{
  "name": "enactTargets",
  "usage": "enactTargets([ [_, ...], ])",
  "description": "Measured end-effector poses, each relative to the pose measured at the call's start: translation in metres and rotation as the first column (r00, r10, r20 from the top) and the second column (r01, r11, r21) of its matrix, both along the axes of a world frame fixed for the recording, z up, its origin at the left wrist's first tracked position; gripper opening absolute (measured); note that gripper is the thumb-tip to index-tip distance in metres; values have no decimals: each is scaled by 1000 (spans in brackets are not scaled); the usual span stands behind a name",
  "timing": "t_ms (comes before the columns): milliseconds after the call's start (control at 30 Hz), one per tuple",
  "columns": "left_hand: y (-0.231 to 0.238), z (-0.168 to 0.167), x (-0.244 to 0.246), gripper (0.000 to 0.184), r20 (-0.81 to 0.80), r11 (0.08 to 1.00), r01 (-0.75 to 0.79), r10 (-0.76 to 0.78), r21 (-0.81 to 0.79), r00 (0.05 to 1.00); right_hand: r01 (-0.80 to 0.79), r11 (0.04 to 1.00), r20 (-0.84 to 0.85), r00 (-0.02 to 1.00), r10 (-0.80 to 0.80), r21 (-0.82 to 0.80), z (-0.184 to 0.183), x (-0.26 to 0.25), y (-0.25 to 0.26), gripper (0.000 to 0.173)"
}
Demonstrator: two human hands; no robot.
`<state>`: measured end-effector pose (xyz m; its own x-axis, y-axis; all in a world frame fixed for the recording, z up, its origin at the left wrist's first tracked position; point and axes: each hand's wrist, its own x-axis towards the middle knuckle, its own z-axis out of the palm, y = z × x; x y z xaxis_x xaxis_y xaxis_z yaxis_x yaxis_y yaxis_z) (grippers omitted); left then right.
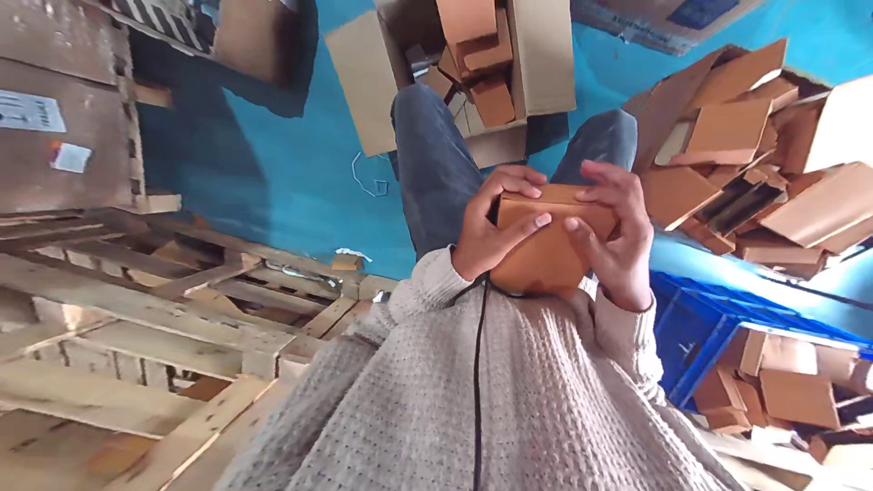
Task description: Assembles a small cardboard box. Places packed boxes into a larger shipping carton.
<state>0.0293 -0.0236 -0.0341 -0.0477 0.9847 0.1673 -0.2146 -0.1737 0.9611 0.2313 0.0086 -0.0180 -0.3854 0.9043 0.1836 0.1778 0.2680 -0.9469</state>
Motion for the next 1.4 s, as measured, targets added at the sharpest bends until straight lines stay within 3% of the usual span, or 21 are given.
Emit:
enactTargets([
  [267,26,13,5,8,150,995,-56,68,-88,986,56,997,104,993,-51,-44,28,-5,31,22],
  [333,33,19,-1,27,115,993,-88,97,-84,989,41,999,117,992,-40,-14,31,-8,46,23],
  [367,35,21,-7,47,49,988,-123,128,-95,991,70,997,110,991,-71,12,29,-9,56,24],
  [433,37,18,-30,74,-41,960,-250,247,-128,968,228,973,54,972,-229,18,22,-10,79,28],
  [533,27,4,-84,59,-39,818,-539,543,-201,839,471,857,-134,855,-502,-208,5,-17,125,39],
  [633,2,-7,-129,45,-84,558,-750,780,-354,620,373,672,-249,727,-640,-640,-27,-29,160,44],
  [700,-18,-18,-152,42,-140,458,-807,832,-373,537,240,483,-193,702,-685,-842,-52,-48,164,42],
  [800,-36,-34,-168,38,-217,314,-839,871,-445,441,193,227,2,765,-644,-955,-100,-80,147,51],
  [867,-40,-44,-169,36,-242,241,-828,882,-506,404,242,131,128,815,-565,-961,-136,-95,136,56],
  [933,-44,-54,-167,36,-261,210,-816,879,-539,399,360,113,270,842,-467,-926,-166,-104,130,57],
  [1033,-43,-66,-169,33,-262,201,-811,880,-550,396,521,189,422,816,-395,-832,-191,-104,134,48],
  [1133,-39,-66,-174,30,-261,217,-836,884,-505,388,582,225,438,768,-467,-781,-173,-98,135,55],
  [1200,-30,-64,-175,30,-249,307,-842,861,-443,444,587,231,386,732,-562,-776,-161,-92,135,52],
  [1267,-8,-56,-167,33,-245,445,-803,792,-397,560,527,282,265,736,-623,-802,-145,-88,135,54],
  [1333,21,-50,-150,41,-244,638,-674,633,-372,734,406,421,94,801,-592,-811,-132,-88,134,50],
  [1400,57,-51,-131,71,-289,761,-514,428,-396,856,205,570,-79,898,-433,-796,-119,-90,135,51],
])
